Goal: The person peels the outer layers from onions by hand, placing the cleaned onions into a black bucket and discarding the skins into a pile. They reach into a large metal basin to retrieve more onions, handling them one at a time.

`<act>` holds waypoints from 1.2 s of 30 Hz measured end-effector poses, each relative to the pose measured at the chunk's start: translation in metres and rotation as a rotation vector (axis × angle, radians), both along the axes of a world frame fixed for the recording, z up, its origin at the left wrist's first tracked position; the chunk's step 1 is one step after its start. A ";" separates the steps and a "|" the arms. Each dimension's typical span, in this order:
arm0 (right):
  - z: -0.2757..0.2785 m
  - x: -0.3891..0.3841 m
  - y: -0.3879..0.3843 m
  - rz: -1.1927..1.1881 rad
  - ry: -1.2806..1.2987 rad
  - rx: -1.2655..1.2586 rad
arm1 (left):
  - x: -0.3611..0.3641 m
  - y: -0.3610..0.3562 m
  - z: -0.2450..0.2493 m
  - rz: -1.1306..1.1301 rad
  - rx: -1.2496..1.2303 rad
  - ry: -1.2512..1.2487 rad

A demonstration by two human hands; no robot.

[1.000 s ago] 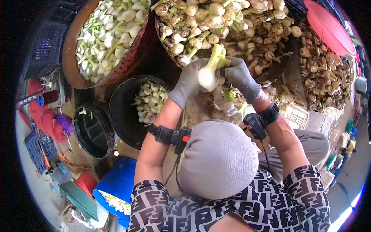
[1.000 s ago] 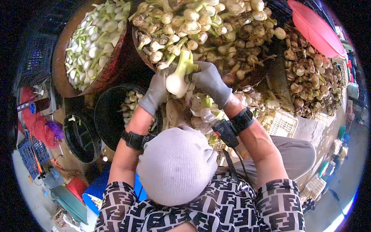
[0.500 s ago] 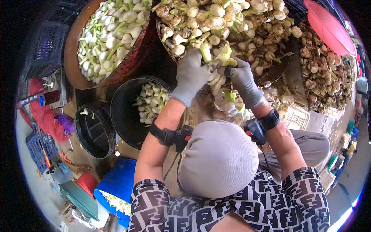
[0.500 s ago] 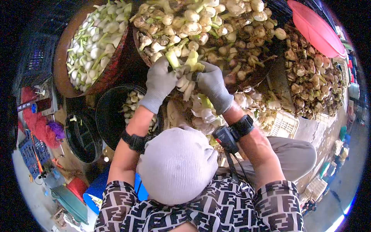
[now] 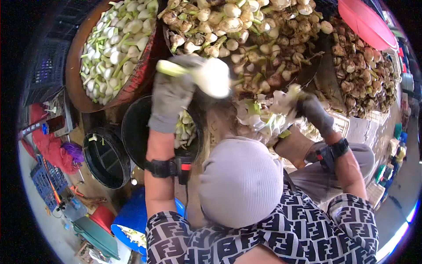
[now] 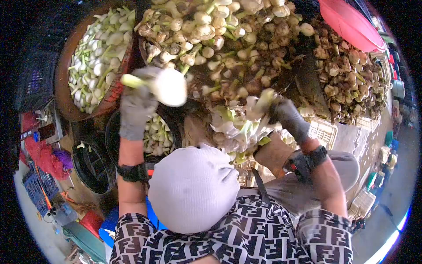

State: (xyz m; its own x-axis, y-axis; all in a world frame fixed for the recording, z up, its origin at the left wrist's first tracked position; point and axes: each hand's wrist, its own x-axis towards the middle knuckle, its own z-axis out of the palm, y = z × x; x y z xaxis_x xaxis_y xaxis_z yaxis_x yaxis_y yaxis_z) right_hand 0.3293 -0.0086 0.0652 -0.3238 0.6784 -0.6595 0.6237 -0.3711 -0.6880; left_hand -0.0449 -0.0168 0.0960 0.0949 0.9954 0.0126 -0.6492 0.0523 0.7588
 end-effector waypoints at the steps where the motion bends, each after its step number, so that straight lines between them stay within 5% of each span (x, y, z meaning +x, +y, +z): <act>1: 0.013 -0.007 -0.002 0.214 -0.083 -0.142 | -0.012 0.014 -0.002 0.208 0.010 0.199; 2: 0.033 -0.014 -0.009 0.450 -0.304 0.095 | -0.021 0.018 0.001 0.545 -0.312 -0.010; 4: 0.030 -0.016 0.000 0.394 -0.485 0.240 | -0.069 0.034 -0.008 0.524 -0.083 -0.256; 5: 0.025 -0.016 0.016 0.305 -0.507 0.297 | -0.085 0.041 -0.013 0.514 -0.102 -0.630; 7: 0.005 -0.016 0.048 0.220 -0.270 0.545 | -0.079 0.040 -0.009 0.660 -0.225 -0.462; 8: -0.006 -0.020 0.067 0.345 -0.452 0.521 | -0.074 0.037 -0.013 0.531 -0.221 -0.433; 11: -0.095 -0.003 0.109 0.541 -0.460 0.743 | -0.057 0.025 -0.037 0.163 -0.201 -0.326; 14: -0.179 0.027 0.131 0.907 -0.532 0.866 | -0.034 0.017 -0.056 0.158 -0.244 -0.409; 23: -0.151 -0.015 0.139 1.257 -0.660 0.482 | -0.007 0.007 -0.041 0.183 -0.367 -0.025; 27: -0.087 -0.043 0.126 0.947 -0.654 0.310 | 0.018 0.008 -0.027 0.008 -0.384 0.364; 29: -0.039 -0.064 0.109 0.760 -0.566 0.340 | 0.035 0.009 -0.033 0.002 -0.054 0.785; 33: -0.003 -0.077 0.081 0.400 0.071 0.282 | 0.066 0.015 -0.038 -0.026 0.408 1.201; 36: 0.039 -0.107 0.059 -0.072 0.429 -0.098 | 0.066 0.015 -0.047 -0.099 0.340 1.183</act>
